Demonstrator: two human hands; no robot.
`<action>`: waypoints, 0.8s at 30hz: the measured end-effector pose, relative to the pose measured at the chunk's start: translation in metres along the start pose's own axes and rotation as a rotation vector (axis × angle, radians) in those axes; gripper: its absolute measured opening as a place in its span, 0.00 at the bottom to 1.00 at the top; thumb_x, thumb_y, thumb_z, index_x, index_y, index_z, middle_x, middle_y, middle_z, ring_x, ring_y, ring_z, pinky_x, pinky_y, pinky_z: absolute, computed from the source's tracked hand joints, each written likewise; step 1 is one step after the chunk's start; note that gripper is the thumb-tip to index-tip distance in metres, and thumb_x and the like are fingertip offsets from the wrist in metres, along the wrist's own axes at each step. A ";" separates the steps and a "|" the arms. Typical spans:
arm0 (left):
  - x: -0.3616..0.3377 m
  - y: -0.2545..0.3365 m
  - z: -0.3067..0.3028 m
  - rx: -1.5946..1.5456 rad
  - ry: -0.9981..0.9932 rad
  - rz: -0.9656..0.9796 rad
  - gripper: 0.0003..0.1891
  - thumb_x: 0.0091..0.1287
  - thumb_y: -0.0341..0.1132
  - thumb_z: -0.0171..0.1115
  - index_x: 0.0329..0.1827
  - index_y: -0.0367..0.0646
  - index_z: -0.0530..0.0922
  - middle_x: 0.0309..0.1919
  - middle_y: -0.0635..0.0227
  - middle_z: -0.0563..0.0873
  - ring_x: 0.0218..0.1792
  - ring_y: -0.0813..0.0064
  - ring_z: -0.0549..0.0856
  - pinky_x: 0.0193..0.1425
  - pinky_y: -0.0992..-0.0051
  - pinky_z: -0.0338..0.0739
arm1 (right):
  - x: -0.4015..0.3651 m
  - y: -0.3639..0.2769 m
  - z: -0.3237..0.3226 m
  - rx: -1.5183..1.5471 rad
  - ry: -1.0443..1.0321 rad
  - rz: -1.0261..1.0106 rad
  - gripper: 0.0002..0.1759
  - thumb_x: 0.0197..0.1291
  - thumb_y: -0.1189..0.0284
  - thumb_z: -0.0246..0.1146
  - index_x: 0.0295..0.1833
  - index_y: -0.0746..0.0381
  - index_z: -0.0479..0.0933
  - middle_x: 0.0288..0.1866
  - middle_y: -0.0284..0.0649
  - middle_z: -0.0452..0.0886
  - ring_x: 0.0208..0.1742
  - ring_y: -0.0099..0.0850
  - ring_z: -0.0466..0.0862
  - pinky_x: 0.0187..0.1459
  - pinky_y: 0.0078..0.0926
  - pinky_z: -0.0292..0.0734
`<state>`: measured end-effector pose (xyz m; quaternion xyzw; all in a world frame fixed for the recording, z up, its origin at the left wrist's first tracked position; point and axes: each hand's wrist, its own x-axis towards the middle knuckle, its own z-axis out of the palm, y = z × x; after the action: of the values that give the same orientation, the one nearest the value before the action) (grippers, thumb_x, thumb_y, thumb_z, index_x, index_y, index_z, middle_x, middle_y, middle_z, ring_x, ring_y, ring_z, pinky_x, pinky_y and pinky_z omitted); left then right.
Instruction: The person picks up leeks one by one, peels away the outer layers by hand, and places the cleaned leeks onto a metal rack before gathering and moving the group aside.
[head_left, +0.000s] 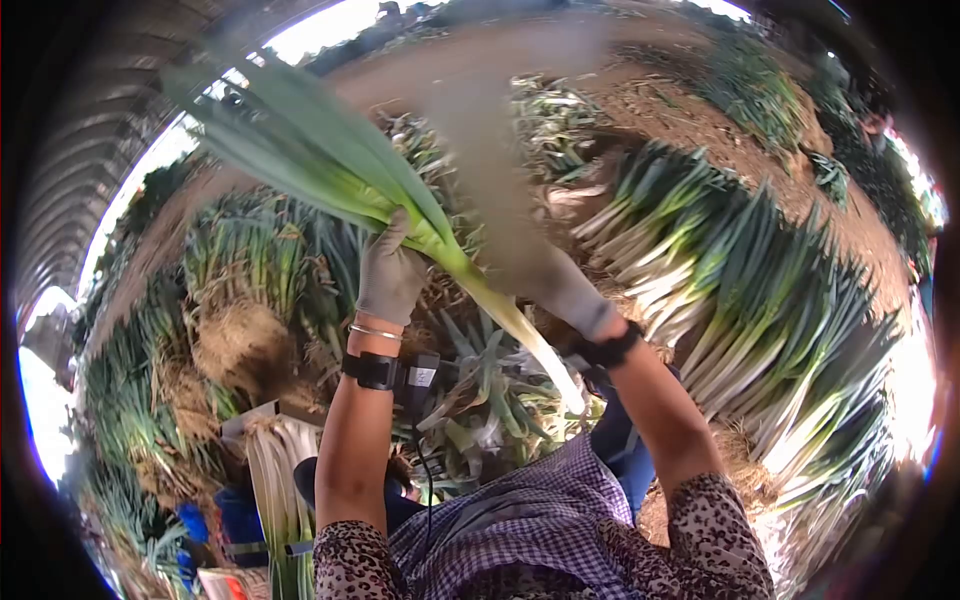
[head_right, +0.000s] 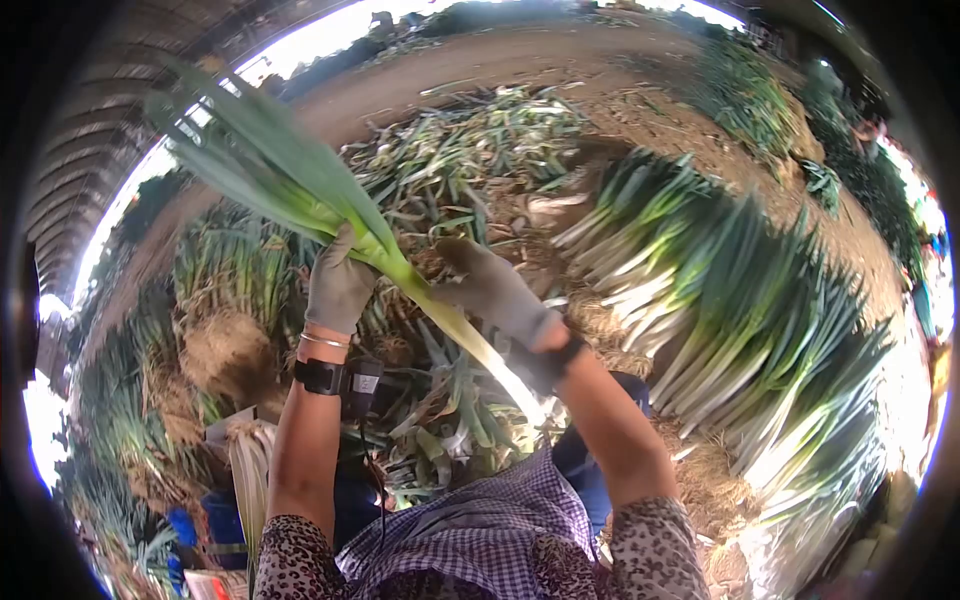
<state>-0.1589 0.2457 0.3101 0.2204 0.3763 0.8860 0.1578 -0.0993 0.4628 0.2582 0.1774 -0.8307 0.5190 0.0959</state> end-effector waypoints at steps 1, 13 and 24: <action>-0.005 0.007 -0.001 -0.007 0.000 0.005 0.20 0.72 0.39 0.59 0.62 0.38 0.71 0.53 0.59 0.82 0.55 0.59 0.82 0.62 0.58 0.77 | 0.032 -0.006 0.023 0.044 -0.024 -0.034 0.26 0.54 0.75 0.71 0.59 0.70 0.74 0.55 0.43 0.80 0.52 0.27 0.79 0.55 0.26 0.75; -0.048 0.050 -0.031 0.277 0.175 0.041 0.16 0.67 0.29 0.61 0.57 0.34 0.78 0.47 0.64 0.86 0.47 0.69 0.85 0.55 0.67 0.80 | 0.049 -0.067 0.122 0.802 0.013 0.031 0.23 0.48 0.79 0.75 0.52 0.67 0.78 0.44 0.35 0.85 0.43 0.24 0.82 0.49 0.24 0.77; -0.047 0.076 -0.090 0.314 0.444 0.209 0.14 0.68 0.28 0.60 0.53 0.31 0.75 0.40 0.57 0.85 0.42 0.61 0.87 0.45 0.61 0.85 | 0.016 -0.077 0.125 0.298 0.012 0.189 0.17 0.50 0.70 0.75 0.41 0.64 0.78 0.30 0.32 0.81 0.30 0.19 0.77 0.33 0.21 0.73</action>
<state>-0.1734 0.1203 0.2982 0.0805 0.5092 0.8550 -0.0565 -0.0806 0.3173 0.2725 0.1079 -0.7568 0.6442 0.0242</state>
